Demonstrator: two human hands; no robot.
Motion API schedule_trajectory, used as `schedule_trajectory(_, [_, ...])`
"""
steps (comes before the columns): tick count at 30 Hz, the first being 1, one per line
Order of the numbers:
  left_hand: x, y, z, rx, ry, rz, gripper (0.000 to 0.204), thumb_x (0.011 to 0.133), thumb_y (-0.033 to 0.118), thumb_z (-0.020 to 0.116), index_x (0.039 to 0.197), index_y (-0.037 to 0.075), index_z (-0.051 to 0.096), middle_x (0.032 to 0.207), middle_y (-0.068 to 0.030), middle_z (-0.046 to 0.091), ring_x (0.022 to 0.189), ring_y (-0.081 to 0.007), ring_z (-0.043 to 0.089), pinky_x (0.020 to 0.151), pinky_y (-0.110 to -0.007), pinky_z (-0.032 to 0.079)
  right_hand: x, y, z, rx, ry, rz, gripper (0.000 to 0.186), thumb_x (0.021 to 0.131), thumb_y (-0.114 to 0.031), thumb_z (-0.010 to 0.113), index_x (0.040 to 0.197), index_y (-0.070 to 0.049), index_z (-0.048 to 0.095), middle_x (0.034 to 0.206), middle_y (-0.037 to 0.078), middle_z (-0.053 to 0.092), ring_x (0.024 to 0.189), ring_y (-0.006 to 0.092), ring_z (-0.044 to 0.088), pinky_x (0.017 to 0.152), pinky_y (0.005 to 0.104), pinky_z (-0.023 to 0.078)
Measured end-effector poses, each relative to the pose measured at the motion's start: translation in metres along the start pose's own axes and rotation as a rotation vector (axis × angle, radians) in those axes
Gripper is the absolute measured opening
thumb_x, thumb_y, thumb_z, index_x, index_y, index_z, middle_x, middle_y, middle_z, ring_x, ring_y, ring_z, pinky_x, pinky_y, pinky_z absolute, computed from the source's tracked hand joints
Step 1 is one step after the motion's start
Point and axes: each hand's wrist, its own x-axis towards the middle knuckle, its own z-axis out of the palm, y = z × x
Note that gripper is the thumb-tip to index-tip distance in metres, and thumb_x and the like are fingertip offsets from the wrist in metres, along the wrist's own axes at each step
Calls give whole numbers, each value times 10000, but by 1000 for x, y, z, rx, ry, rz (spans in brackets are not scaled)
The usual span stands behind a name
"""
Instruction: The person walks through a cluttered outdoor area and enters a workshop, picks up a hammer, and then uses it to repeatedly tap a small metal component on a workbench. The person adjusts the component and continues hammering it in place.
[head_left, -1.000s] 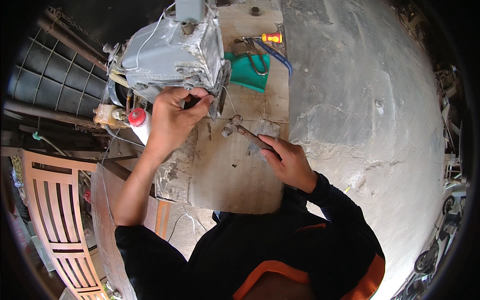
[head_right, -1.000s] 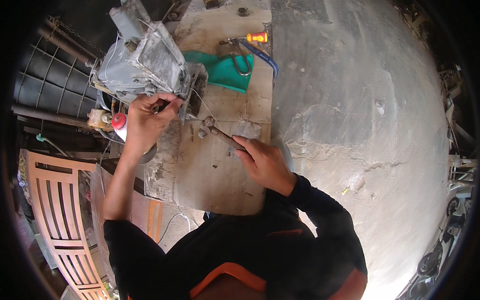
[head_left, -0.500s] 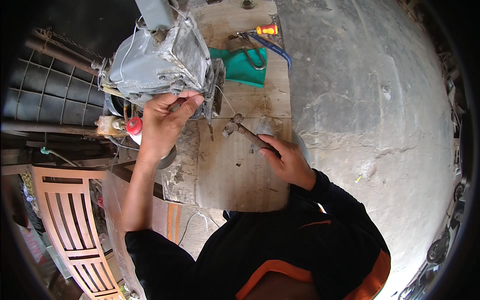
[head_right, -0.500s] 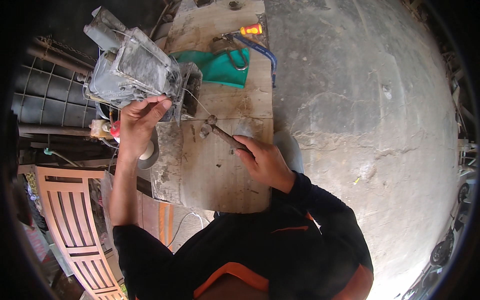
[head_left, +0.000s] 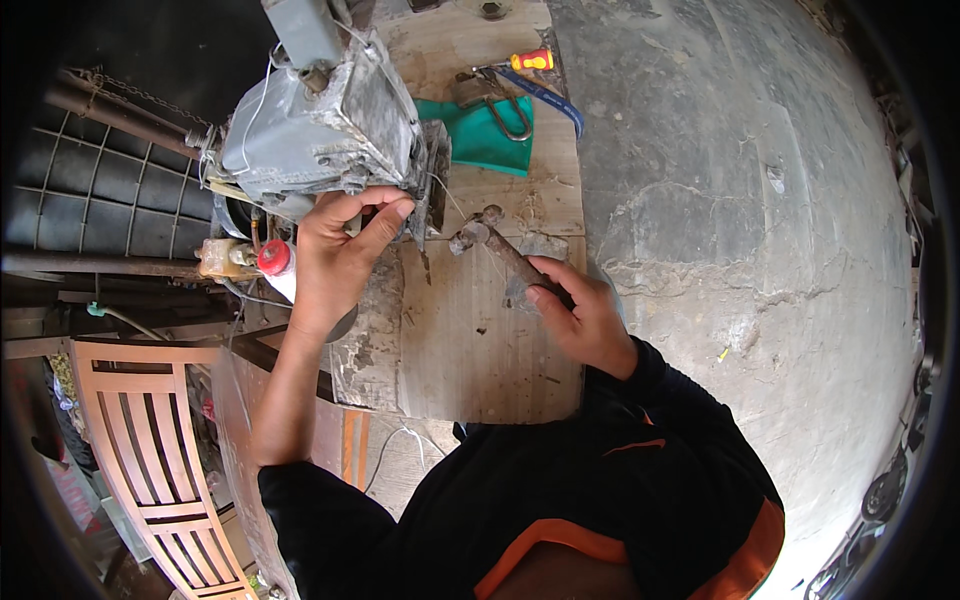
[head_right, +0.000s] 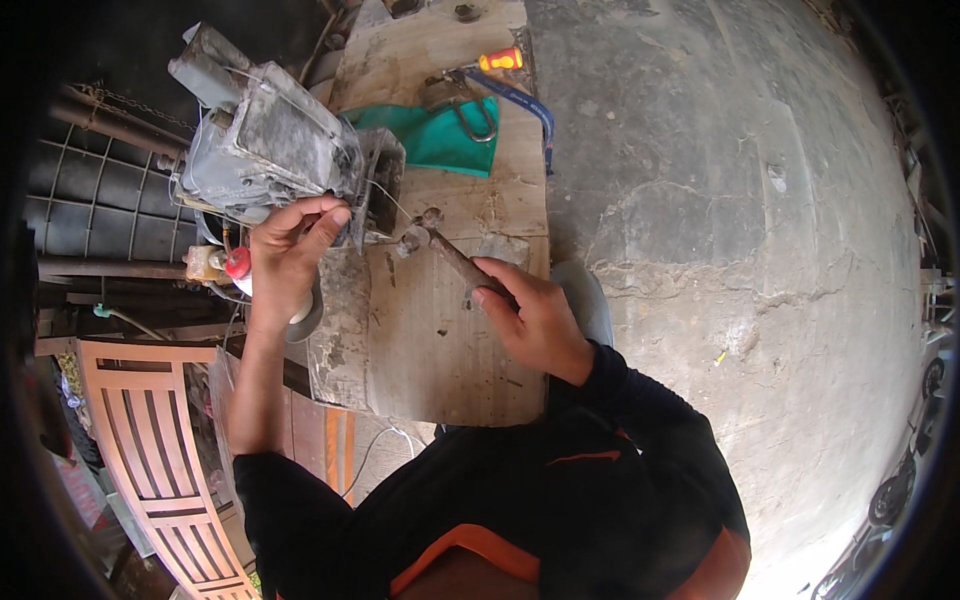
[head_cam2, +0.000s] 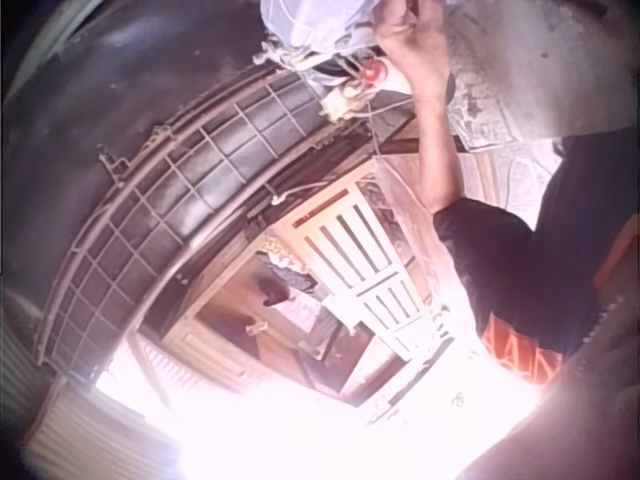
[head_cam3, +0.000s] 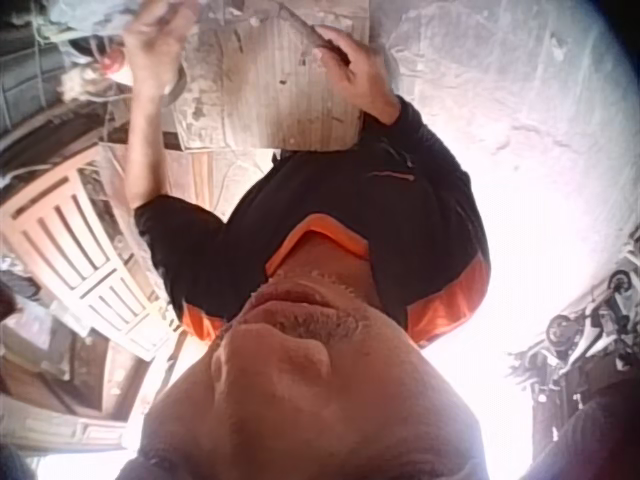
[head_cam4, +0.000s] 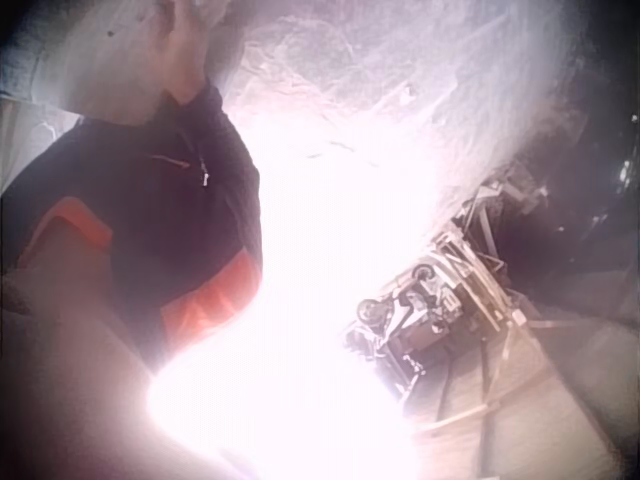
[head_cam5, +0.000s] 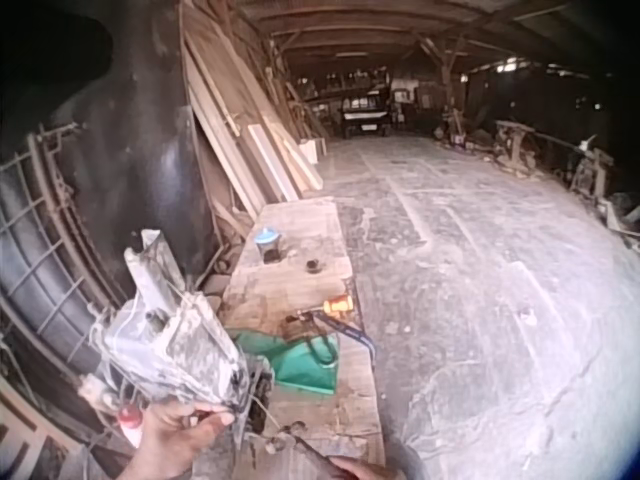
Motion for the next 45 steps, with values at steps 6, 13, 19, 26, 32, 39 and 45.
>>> schedule_trajectory(6, [-4, -1, 1, 6, 15, 31, 116, 790, 47, 716, 905, 40, 714, 796, -26, 662, 754, -93, 525, 709, -231, 420, 11, -8, -5, 187, 76, 61, 306, 871, -86, 622, 1156, 1, 551, 785, 125, 628, 661, 139, 602, 597, 270, 480])
schedule_trajectory(13, [-7, 1, 1, -25, -12, 19, 122, 794, 46, 714, 916, 32, 707, 814, -37, 648, 786, -96, 547, 724, -226, 425, 7, -8, -3, 442, -135, 283, 324, 923, -109, 567, 1219, 0, 493, 787, 44, 607, 581, 55, 518, 488, 208, 424])
schedule_trajectory(19, [-1, -3, 0, 62, 16, 3, 134, 811, 88, 710, 930, 28, 691, 817, -42, 610, 715, -115, 479, 681, -241, 401, 5, -16, 8, 696, -75, 373, 351, 951, -103, 504, 1291, -54, 434, 828, 37, 523, 536, 56, 486, 427, 207, 406])
schedule_trajectory(26, [0, 0, 2, 92, 17, 15, 116, 808, 83, 707, 916, 43, 696, 713, -14, 601, 690, -117, 439, 692, -243, 375, 47, -32, 52, 659, 85, 266, 279, 883, -149, 635, 1140, -56, 578, 858, 24, 444, 662, 63, 464, 505, 207, 415])
schedule_trajectory(32, [-2, 1, 1, 96, -6, 49, 130, 797, 76, 712, 922, 40, 702, 784, -34, 673, 716, -107, 491, 721, -231, 382, 62, -34, 78, 578, 213, 148, 275, 826, -180, 708, 1052, -54, 618, 827, 36, 461, 707, 95, 457, 582, 236, 407])
schedule_trajectory(39, [-4, 6, 2, 19, -18, 30, 133, 812, 44, 694, 942, 14, 698, 803, -31, 685, 695, -62, 527, 677, -216, 417, 61, -35, 76, 614, 192, 167, 258, 823, -171, 707, 1036, -54, 620, 800, 35, 462, 689, 100, 457, 584, 244, 406])
schedule_trajectory(45, [-4, 3, 4, 41, 4, 84, 125, 816, 25, 684, 939, 12, 698, 778, -18, 675, 676, -42, 518, 636, -197, 414, 60, -31, 77, 627, 193, 127, 254, 868, -175, 665, 1075, -48, 592, 793, -2, 441, 551, 33, 441, 435, 203, 374])
